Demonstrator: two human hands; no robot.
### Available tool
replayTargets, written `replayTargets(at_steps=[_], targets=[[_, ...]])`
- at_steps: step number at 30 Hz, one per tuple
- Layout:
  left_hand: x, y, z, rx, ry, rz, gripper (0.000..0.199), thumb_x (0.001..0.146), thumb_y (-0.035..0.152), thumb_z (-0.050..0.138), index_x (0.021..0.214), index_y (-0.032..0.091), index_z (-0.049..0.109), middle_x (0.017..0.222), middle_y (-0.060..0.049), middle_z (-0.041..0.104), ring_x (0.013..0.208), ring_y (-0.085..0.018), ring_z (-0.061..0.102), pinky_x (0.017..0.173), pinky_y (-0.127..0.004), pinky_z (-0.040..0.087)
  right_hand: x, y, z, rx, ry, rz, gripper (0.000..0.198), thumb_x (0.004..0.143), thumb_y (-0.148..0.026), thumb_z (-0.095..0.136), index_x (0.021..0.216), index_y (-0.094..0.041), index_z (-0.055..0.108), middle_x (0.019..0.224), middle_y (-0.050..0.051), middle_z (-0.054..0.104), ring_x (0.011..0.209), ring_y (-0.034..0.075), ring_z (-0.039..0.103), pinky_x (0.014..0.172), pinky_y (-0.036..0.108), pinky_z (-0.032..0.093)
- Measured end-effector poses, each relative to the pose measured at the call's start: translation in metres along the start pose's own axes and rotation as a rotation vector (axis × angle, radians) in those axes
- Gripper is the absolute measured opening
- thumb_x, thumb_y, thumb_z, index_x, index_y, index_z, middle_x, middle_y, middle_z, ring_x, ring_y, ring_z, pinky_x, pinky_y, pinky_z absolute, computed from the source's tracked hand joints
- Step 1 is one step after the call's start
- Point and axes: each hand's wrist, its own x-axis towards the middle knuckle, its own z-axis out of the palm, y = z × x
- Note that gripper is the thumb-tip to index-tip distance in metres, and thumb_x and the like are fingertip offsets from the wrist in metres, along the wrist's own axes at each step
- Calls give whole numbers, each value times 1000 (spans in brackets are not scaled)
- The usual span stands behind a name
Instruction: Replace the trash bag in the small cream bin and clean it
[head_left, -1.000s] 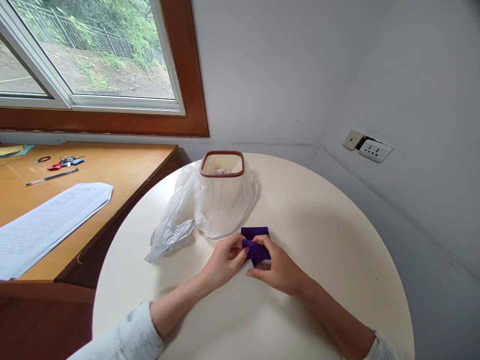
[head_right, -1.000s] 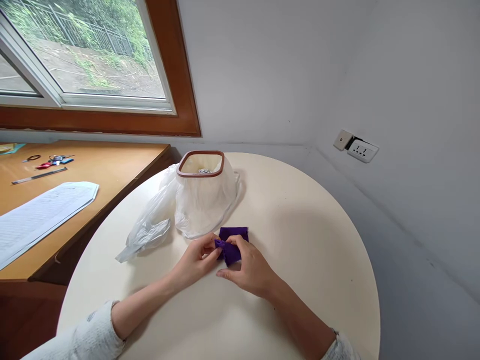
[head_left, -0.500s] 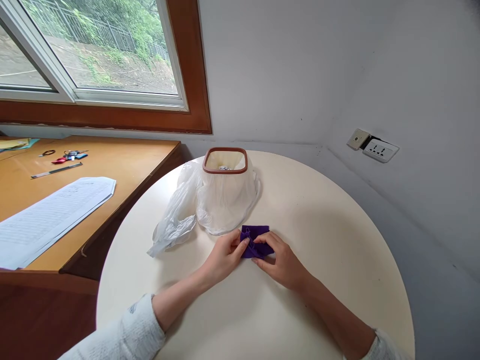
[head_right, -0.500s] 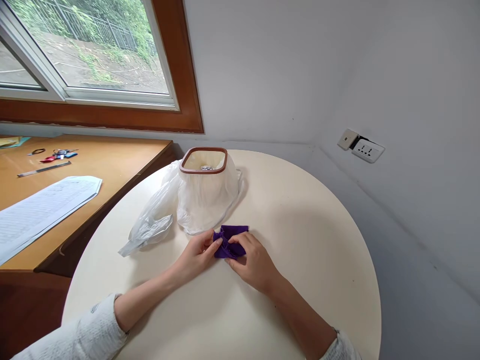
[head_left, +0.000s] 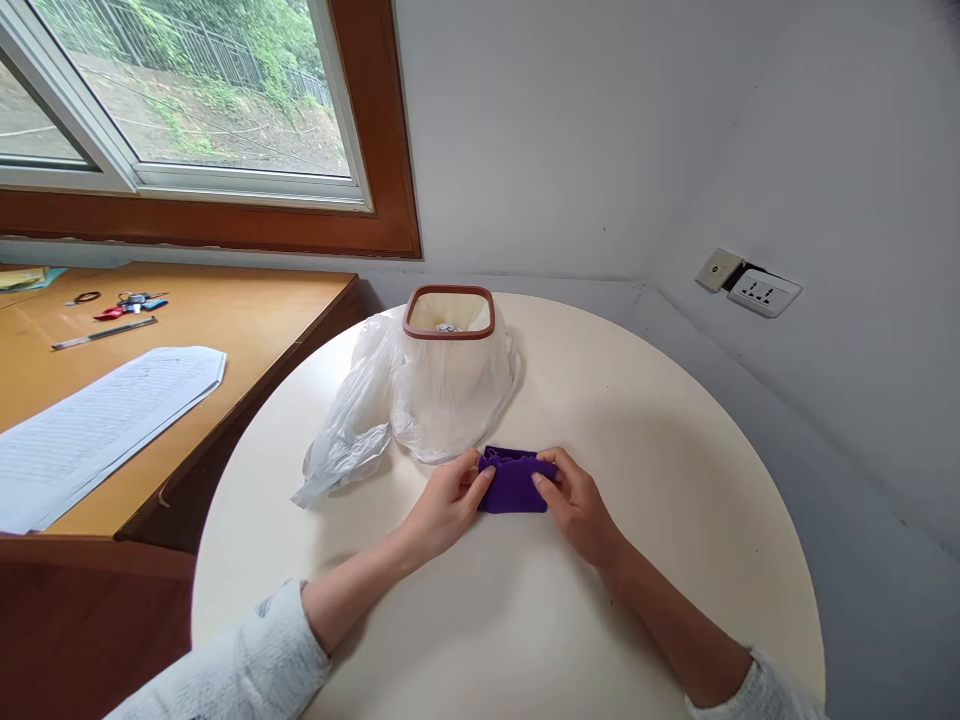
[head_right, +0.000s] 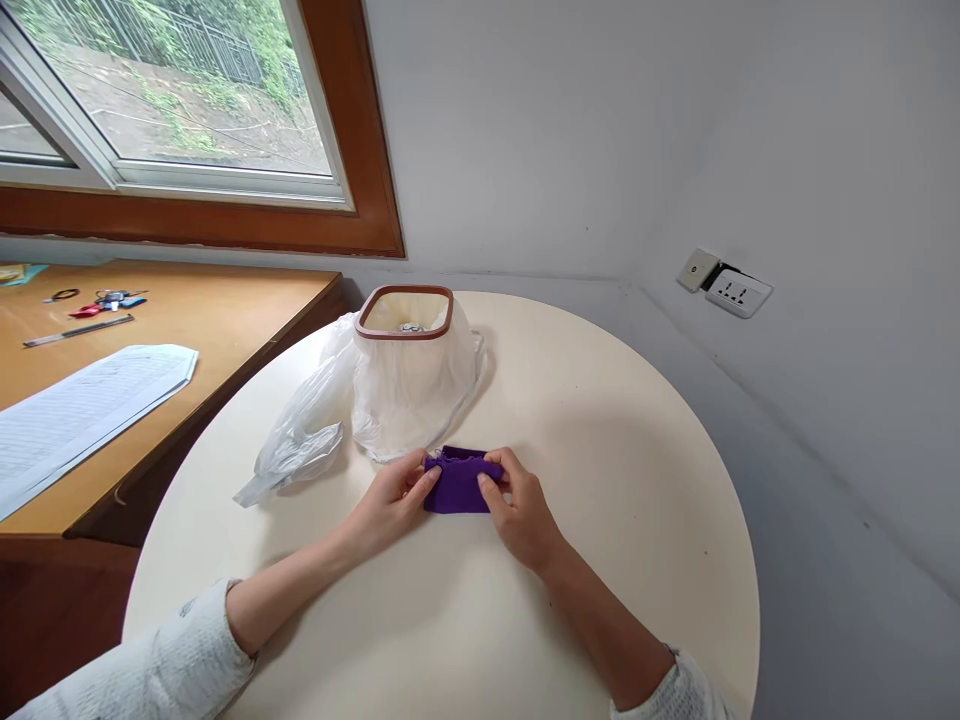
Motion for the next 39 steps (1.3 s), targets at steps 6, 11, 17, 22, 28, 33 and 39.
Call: replayTargets(at_steps=[6,11,17,22,28,33,39], targets=[[0,-3,2,-39,-24,-41,19,87,39,43,95,23,40,58,6,44,51,-10,35,49,-21,29,2,2,1,-116,37,95,14,86,-36,42,88,-23,45,63,-4,51,52,10,43,49,22,34],[0,-2,2,9,28,-12,29,86,34,45,111,26,33,58,8,43,50,-9,37,50,-20,33,6,5,3,-239,109,57,11,84,-33,45,88,-23,47,53,-7,40,46,10,36,46,22,29],[3,-1,2,74,24,9,34,85,28,45,115,27,31,66,6,49,54,-10,45,54,-22,38,9,7,3,-370,140,7,12,84,-29,43,92,-24,50,57,-5,45,48,11,41,47,22,31],[4,-3,3,88,28,11,38,84,27,46,118,27,29,75,4,50,54,-9,49,53,-21,40,10,6,3,-441,162,-38,14,83,-26,41,93,-23,51,63,-3,53,49,11,46,48,22,34],[5,-5,3,141,39,3,40,83,25,46,119,28,30,87,1,52,52,-7,50,50,-20,41,13,6,2,-541,170,-60,18,82,-21,42,97,-23,50,77,0,60,53,11,52,51,23,39],[7,-4,4,194,48,18,41,82,20,46,119,28,30,90,1,52,50,-5,50,49,-20,41,16,9,5,-683,161,-75,25,81,-17,42,104,-22,50,83,2,62,68,16,59,60,27,43],[8,-7,7,386,60,113,39,79,13,47,115,26,37,102,-2,51,63,-9,54,61,-26,49,14,10,8,-850,147,-160,29,83,-14,41,110,-20,49,97,6,63,79,19,59,69,31,43]])
